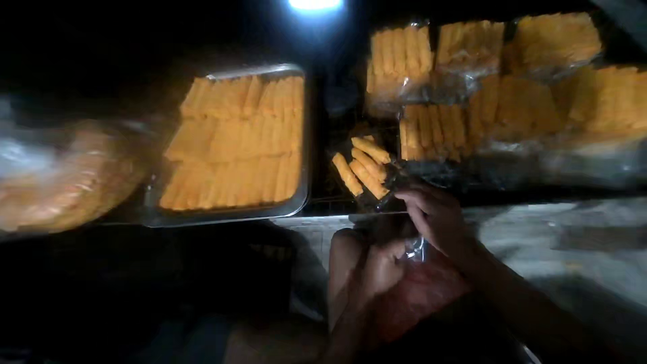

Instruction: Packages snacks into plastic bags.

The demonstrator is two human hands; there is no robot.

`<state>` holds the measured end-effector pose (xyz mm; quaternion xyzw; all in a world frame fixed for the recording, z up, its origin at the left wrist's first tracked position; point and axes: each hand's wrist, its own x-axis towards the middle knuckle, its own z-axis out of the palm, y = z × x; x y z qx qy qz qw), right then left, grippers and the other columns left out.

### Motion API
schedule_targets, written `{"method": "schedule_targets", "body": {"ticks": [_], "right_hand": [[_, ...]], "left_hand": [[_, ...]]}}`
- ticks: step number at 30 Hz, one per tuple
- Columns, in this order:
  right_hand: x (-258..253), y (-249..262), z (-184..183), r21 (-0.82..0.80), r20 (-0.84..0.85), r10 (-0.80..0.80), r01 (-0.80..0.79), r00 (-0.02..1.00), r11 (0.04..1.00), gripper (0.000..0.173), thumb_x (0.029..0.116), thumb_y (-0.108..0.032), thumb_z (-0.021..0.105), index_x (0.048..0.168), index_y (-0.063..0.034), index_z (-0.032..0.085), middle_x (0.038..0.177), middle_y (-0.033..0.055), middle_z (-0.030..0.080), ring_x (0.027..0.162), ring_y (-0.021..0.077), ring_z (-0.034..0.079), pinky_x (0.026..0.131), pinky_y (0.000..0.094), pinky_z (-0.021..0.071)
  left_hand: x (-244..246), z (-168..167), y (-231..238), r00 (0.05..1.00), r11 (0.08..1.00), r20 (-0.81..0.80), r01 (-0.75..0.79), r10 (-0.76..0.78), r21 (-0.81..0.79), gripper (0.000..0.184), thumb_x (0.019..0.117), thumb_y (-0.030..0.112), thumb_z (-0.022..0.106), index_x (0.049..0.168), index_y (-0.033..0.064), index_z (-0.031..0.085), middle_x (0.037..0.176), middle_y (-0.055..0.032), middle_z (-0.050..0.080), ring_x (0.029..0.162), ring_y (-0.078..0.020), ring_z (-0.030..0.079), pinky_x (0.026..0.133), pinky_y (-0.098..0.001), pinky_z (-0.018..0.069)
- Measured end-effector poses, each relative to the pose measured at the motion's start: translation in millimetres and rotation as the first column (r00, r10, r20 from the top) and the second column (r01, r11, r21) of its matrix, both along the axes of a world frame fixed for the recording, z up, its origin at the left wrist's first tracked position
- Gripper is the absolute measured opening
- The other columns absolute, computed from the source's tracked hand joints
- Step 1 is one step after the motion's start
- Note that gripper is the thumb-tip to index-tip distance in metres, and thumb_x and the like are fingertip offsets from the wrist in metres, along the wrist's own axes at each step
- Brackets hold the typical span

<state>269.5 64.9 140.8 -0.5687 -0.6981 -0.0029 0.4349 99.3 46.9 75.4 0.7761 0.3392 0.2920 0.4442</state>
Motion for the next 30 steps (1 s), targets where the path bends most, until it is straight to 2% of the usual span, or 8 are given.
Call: {"method": "schedule_targets", "body": {"ticks": [3,6,10,12,14,19,25,30], "right_hand": [[-8,2,10,-0.072,0.05,-0.093,0.097,0.994,0.993,0.025,0.095,-0.007,0.059,0.111,-0.009,0.078,0.109,0.0138,0.076,0.097,0.0291,0.074,0.081,0.0453,0.0614],[-19,9,15,-0.166,0.118,-0.127,0.145,0.985,0.975,0.03,0.0943,-0.003,0.061,0.12,-0.0081,0.075,0.114,0.0162,0.074,0.096,0.0326,0.074,0.079,0.0493,0.0617],[-24,17,20,-0.291,0.162,-0.095,0.14,0.982,0.947,0.026,0.0897,0.0,0.067,0.113,-0.0061,0.076,0.111,0.0201,0.071,0.094,0.0372,0.072,0.077,0.0534,0.0605],[-24,20,17,-0.288,0.179,-0.096,0.145,0.979,0.947,0.021,0.0897,-0.002,0.067,0.106,-0.0077,0.077,0.11,0.0189,0.072,0.095,0.0365,0.072,0.077,0.0533,0.0604],[-26,22,24,-0.382,0.201,-0.088,0.161,0.976,0.91,0.022,0.0943,-0.005,0.062,0.111,-0.0055,0.076,0.115,0.0202,0.071,0.099,0.038,0.072,0.081,0.0545,0.059],[-34,24,42,-0.576,0.266,-0.175,0.302,0.948,0.759,0.049,0.0971,-0.006,0.054,0.146,-0.0049,0.054,0.129,0.0229,0.066,0.105,0.0409,0.069,0.085,0.056,0.0558],[-34,24,48,-0.615,0.237,-0.193,0.301,0.952,0.728,0.051,0.0983,-0.006,0.052,0.149,-0.0035,0.05,0.131,0.0232,0.065,0.108,0.0401,0.069,0.089,0.0543,0.0553],[-29,29,50,-0.653,0.202,-0.137,0.238,0.97,0.719,0.058,0.0988,-0.008,0.052,0.155,-0.0168,0.045,0.137,0.0211,0.062,0.107,0.041,0.069,0.087,0.0574,0.0549]], "left_hand": [[-11,33,-5,0.995,0.977,-0.02,-0.097,0.102,0.19,0.004,0.0847,-0.001,0.065,0.088,-0.0002,0.067,0.083,-0.0085,0.07,0.075,-0.0111,0.068,0.071,-0.026,0.0578],[-10,60,-5,0.961,0.856,-0.09,-0.189,0.263,0.481,0.025,0.0926,0.02,0.057,0.106,0.0053,0.073,0.095,-0.0076,0.075,0.082,-0.0128,0.072,0.074,-0.0283,0.0607],[-1,73,13,0.834,0.731,-0.29,-0.183,0.469,0.657,0.033,0.0966,0.028,0.054,0.114,0.0106,0.075,0.078,-0.0048,0.074,0.058,-0.0205,0.069,0.049,-0.0408,0.0552],[4,77,21,0.769,0.759,-0.403,-0.16,0.497,0.631,0.036,0.0958,0.026,0.056,0.123,0.0102,0.072,0.071,-0.0066,0.071,0.053,-0.0255,0.068,0.047,-0.0463,0.0543],[11,84,25,0.717,0.806,-0.494,-0.162,0.493,0.569,0.04,0.0957,0.024,0.059,0.133,0.0114,0.068,0.074,-0.0101,0.073,0.056,-0.031,0.07,0.05,-0.0515,0.0556],[18,97,20,0.571,0.836,-0.63,-0.216,0.527,0.504,0.051,0.0997,0.029,0.058,0.146,0.0085,0.055,0.076,-0.0134,0.073,0.064,-0.0337,0.072,0.057,-0.0514,0.0571],[10,94,18,0.549,0.876,-0.69,-0.2,0.472,0.44,0.062,0.0997,0.032,0.058,0.156,0.0108,0.042,0.077,-0.0125,0.073,0.065,-0.033,0.072,0.059,-0.0515,0.0574],[5,83,17,0.633,0.871,-0.628,-0.167,0.454,0.461,0.061,0.0981,0.027,0.06,0.156,0.0146,0.044,0.071,-0.0096,0.071,0.058,-0.0306,0.069,0.055,-0.0518,0.0562]]}}
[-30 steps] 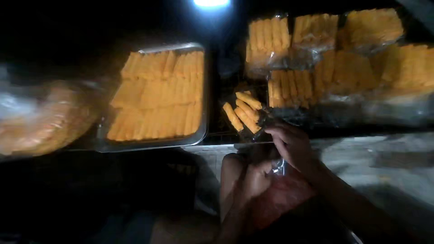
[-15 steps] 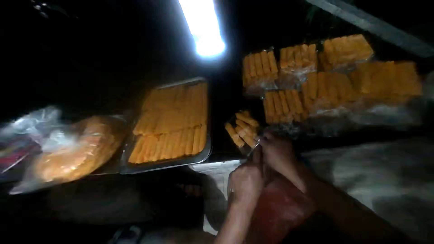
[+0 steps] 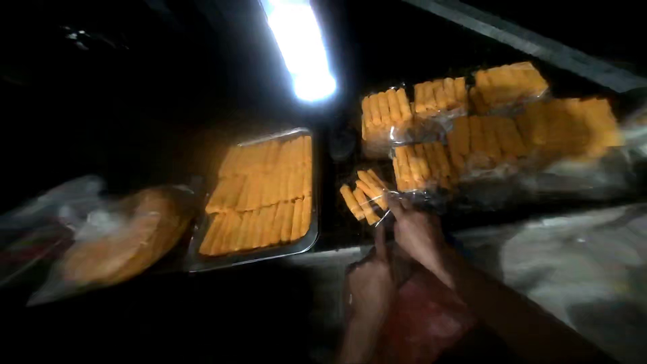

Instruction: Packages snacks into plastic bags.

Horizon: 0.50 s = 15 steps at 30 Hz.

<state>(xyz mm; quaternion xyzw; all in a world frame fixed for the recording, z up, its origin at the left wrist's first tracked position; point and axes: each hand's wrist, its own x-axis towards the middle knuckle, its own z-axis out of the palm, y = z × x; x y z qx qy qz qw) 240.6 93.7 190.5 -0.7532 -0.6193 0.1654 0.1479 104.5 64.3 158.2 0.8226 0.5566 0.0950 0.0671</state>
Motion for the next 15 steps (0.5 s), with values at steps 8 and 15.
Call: {"method": "schedule_targets", "body": {"ticks": [8,15], "right_hand": [[5,-2,13,-0.105,-0.071,-0.009,0.002,0.997,0.994,0.052,0.0999,-0.009,0.053,0.151,-0.0085,0.046,0.135,0.0223,0.062,0.113,0.0418,0.066,0.093,0.0584,0.0527],[9,-3,-9,0.113,-0.078,0.128,-0.119,0.989,0.986,0.042,0.0963,-0.004,0.056,0.134,-0.0184,0.069,0.13,0.0231,0.065,0.105,0.0423,0.069,0.086,0.0584,0.056]], "left_hand": [[-22,12,2,0.943,0.981,0.333,-0.059,-0.006,0.187,0.028,0.0979,0.025,0.061,0.1,-0.0001,0.072,0.076,-0.0105,0.071,0.061,-0.0248,0.069,0.054,-0.0447,0.0574],[-6,12,17,0.975,0.984,0.168,-0.159,0.143,0.085,0.056,0.0929,0.052,0.067,0.113,-0.0005,0.07,0.078,-0.0165,0.072,0.068,-0.0361,0.072,0.059,-0.0565,0.0567]]}}
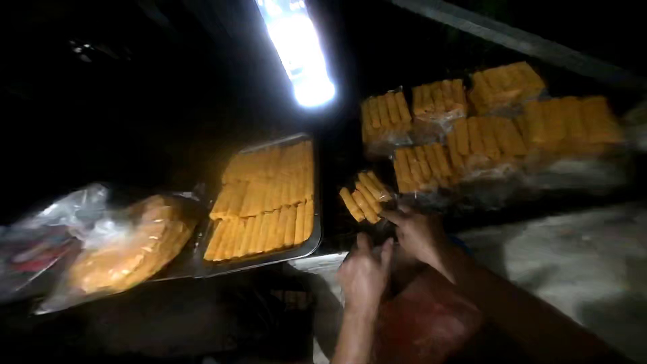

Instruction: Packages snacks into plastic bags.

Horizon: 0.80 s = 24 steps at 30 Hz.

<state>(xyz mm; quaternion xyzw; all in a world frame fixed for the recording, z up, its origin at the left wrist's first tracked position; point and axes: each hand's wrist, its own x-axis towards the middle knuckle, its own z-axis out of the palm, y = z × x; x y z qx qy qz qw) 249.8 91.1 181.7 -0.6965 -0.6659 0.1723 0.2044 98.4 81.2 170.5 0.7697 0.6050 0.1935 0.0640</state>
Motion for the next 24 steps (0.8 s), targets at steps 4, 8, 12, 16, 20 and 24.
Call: {"method": "schedule_targets", "body": {"ticks": [4,8,12,16,20,24], "right_hand": [[6,-4,0,0.023,-0.052,0.069,-0.068,0.996,0.997,0.041,0.0952,-0.002,0.056,0.131,-0.0161,0.07,0.133,0.0218,0.065,0.111,0.042,0.068,0.09,0.0595,0.0545],[3,-7,-9,0.176,-0.028,0.151,-0.144,0.988,0.974,0.036,0.0905,-0.001,0.061,0.121,-0.0133,0.075,0.119,0.0221,0.07,0.092,0.0409,0.072,0.077,0.0587,0.058],[-6,0,9,-0.053,0.007,0.157,-0.156,0.988,0.986,0.041,0.097,-0.005,0.055,0.135,-0.0136,0.067,0.135,0.0222,0.063,0.109,0.0437,0.067,0.088,0.0606,0.0541],[-16,12,19,-0.211,0.014,0.175,-0.168,0.985,0.963,0.048,0.1002,-0.008,0.051,0.147,-0.0172,0.056,0.144,0.0197,0.056,0.122,0.0419,0.061,0.095,0.0614,0.0503],[-27,22,24,-0.239,0.037,0.187,-0.173,0.982,0.956,0.069,0.1,-0.007,0.053,0.162,-0.0277,0.031,0.147,0.0215,0.053,0.12,0.0446,0.062,0.093,0.0622,0.0506],[-27,12,25,-0.172,0.031,0.193,-0.185,0.981,0.968,0.061,0.0986,-0.004,0.053,0.157,-0.019,0.043,0.143,0.0223,0.056,0.116,0.0437,0.064,0.091,0.0599,0.0523]], "left_hand": [[6,10,5,0.997,0.996,-0.074,-0.043,0.037,-0.081,0.046,0.1013,0.043,0.057,0.118,0.0022,0.071,0.081,-0.0185,0.074,0.074,-0.04,0.073,0.065,-0.0595,0.0564],[7,13,8,0.993,0.995,-0.111,-0.041,0.031,-0.09,0.034,0.1026,0.029,0.055,0.119,0.005,0.073,0.083,-0.0185,0.074,0.074,-0.0398,0.073,0.064,-0.0598,0.0563],[5,14,9,0.99,0.992,-0.143,-0.024,0.006,-0.122,0.031,0.102,0.027,0.057,0.119,0.0052,0.073,0.085,-0.0192,0.074,0.077,-0.0412,0.073,0.067,-0.0598,0.0563],[-1,11,8,0.989,0.998,-0.146,-0.007,-0.003,-0.068,0.029,0.1007,0.025,0.058,0.111,0.0028,0.074,0.08,-0.0184,0.073,0.073,-0.04,0.073,0.063,-0.0577,0.0568],[-5,11,6,0.988,0.999,-0.155,-0.012,0.006,-0.036,0.029,0.0998,0.027,0.06,0.109,0.0043,0.075,0.078,-0.017,0.073,0.071,-0.0386,0.073,0.061,-0.0572,0.0569],[-16,10,4,0.991,1.0,-0.132,-0.013,0.013,0.007,0.028,0.0985,0.024,0.06,0.108,0.0028,0.075,0.075,-0.0171,0.072,0.066,-0.039,0.072,0.058,-0.0569,0.0559]]}}
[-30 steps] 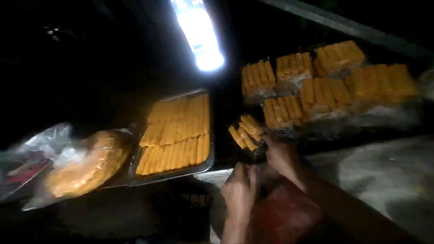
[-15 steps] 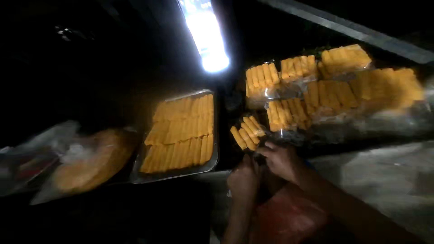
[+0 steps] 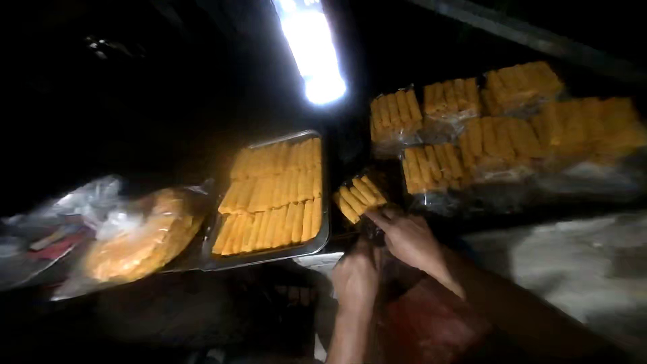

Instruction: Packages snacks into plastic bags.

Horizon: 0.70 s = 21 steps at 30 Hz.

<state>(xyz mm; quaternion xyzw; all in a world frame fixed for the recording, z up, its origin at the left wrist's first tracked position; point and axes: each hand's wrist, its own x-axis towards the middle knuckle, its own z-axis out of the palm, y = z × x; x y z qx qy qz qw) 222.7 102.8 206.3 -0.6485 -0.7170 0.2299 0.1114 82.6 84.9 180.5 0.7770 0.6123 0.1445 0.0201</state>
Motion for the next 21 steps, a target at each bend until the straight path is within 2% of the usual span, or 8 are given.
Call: {"method": "schedule_targets", "body": {"ticks": [2,4,7,10,13,16,19,21], "right_hand": [[0,-8,-8,0.141,0.004,-0.072,0.071,0.997,0.988,0.045,0.0964,-0.003,0.055,0.141,-0.0084,0.059,0.134,0.0213,0.064,0.103,0.041,0.071,0.082,0.0562,0.0574],[0,-12,-4,0.072,0.022,-0.129,0.127,0.991,0.989,0.044,0.0981,-0.005,0.054,0.142,-0.006,0.057,0.139,0.0213,0.061,0.104,0.0418,0.07,0.083,0.0567,0.0562],[0,-8,-1,-0.042,0.055,-0.124,0.126,0.991,0.991,0.048,0.1002,-0.006,0.051,0.148,-0.01,0.052,0.147,0.0205,0.055,0.108,0.0432,0.068,0.086,0.059,0.0546],[-2,-2,4,-0.121,0.071,-0.132,0.14,0.989,0.983,0.05,0.1015,-0.009,0.049,0.152,-0.0122,0.048,0.146,0.0201,0.055,0.113,0.0428,0.066,0.091,0.0595,0.0528],[-6,0,8,-0.17,0.112,-0.161,0.179,0.981,0.969,0.059,0.1029,-0.012,0.048,0.159,-0.0072,0.033,0.147,0.0214,0.054,0.114,0.0418,0.065,0.093,0.0581,0.0521],[-7,-2,9,-0.179,0.119,-0.191,0.21,0.974,0.961,0.055,0.1036,-0.012,0.047,0.157,-0.0031,0.035,0.138,0.0237,0.059,0.112,0.0418,0.067,0.092,0.057,0.0528],[-5,-8,11,-0.144,0.099,-0.181,0.194,0.979,0.97,0.05,0.1028,-0.01,0.049,0.152,-0.0058,0.045,0.14,0.0225,0.059,0.112,0.0424,0.067,0.091,0.058,0.0533],[-3,-12,8,-0.082,0.075,-0.141,0.147,0.987,0.986,0.049,0.1005,-0.01,0.053,0.149,-0.0091,0.05,0.133,0.0251,0.062,0.105,0.0452,0.068,0.087,0.0598,0.0543]], "left_hand": [[-5,0,-2,1.0,1.0,0.012,0.009,-0.009,0.008,0.027,0.0971,0.025,0.062,0.107,0.0034,0.076,0.074,-0.0165,0.072,0.066,-0.0383,0.072,0.058,-0.0579,0.0556],[-8,0,-4,0.999,1.0,0.023,0.03,-0.03,0.006,0.025,0.0954,0.024,0.063,0.103,0.0048,0.077,0.073,-0.0152,0.072,0.066,-0.0369,0.072,0.057,-0.0573,0.0555],[-7,5,-7,0.999,0.997,0.018,0.031,-0.03,-0.068,0.027,0.0962,0.025,0.063,0.104,0.0036,0.076,0.078,-0.0163,0.073,0.07,-0.0379,0.073,0.061,-0.0578,0.0562],[-7,6,-6,1.0,0.996,0.003,0.027,-0.027,-0.086,0.028,0.0962,0.026,0.062,0.104,0.0032,0.076,0.077,-0.0165,0.073,0.07,-0.0378,0.073,0.06,-0.0577,0.0558],[-7,7,-7,0.999,0.997,0.007,0.037,-0.037,-0.067,0.027,0.0963,0.025,0.063,0.108,0.0035,0.076,0.078,-0.0162,0.073,0.07,-0.0373,0.073,0.06,-0.0569,0.0566],[-7,5,-8,0.998,0.999,0.032,0.049,-0.048,-0.006,0.026,0.0946,0.025,0.064,0.103,0.0036,0.076,0.075,-0.0153,0.072,0.066,-0.0362,0.072,0.057,-0.0553,0.0563],[-9,4,-8,0.998,0.999,0.03,0.049,-0.049,0.013,0.026,0.0958,0.025,0.063,0.104,0.0045,0.076,0.074,-0.0139,0.072,0.065,-0.0343,0.072,0.056,-0.0546,0.0563],[-9,4,-8,0.999,0.999,0.031,0.044,-0.044,-0.014,0.027,0.0966,0.026,0.063,0.105,0.0046,0.076,0.077,-0.0143,0.073,0.067,-0.035,0.072,0.058,-0.0554,0.0564]]}}
